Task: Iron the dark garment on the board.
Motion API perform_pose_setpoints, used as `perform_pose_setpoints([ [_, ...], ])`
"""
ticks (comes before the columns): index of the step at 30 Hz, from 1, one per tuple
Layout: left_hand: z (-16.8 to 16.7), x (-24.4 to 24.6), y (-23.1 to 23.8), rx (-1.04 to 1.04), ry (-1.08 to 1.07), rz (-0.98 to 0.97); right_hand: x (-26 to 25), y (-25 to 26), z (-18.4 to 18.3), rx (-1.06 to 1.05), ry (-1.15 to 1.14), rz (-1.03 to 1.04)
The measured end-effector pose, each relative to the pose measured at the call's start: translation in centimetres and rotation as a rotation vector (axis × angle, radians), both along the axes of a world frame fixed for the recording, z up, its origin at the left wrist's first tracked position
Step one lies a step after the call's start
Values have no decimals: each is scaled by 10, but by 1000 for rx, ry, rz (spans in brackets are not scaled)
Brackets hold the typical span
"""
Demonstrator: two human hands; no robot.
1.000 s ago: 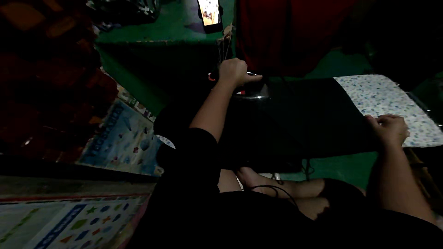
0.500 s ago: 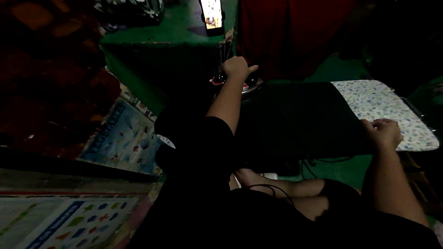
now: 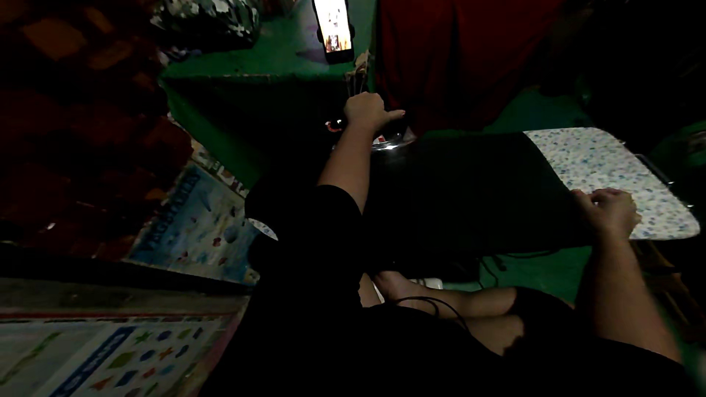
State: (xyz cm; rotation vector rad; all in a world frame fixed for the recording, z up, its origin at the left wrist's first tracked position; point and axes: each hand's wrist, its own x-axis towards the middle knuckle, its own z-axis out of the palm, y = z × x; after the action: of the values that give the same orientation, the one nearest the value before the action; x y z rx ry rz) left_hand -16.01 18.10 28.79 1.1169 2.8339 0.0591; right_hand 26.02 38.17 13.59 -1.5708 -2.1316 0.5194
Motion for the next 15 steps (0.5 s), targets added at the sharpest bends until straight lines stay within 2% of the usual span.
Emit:
perform_pose_setpoints([
  [3, 0, 10, 12, 72, -32, 187, 1, -2, 2, -9, -4, -1],
  [6, -1, 10, 15, 80, -37, 206, 3, 1, 0, -1, -14, 9],
  [13, 1, -12, -16, -74, 17, -212, 0, -1, 2, -9, 21, -10],
  [15, 1, -11, -24, -80, 8, -281, 1, 0, 1, -14, 16, -12],
])
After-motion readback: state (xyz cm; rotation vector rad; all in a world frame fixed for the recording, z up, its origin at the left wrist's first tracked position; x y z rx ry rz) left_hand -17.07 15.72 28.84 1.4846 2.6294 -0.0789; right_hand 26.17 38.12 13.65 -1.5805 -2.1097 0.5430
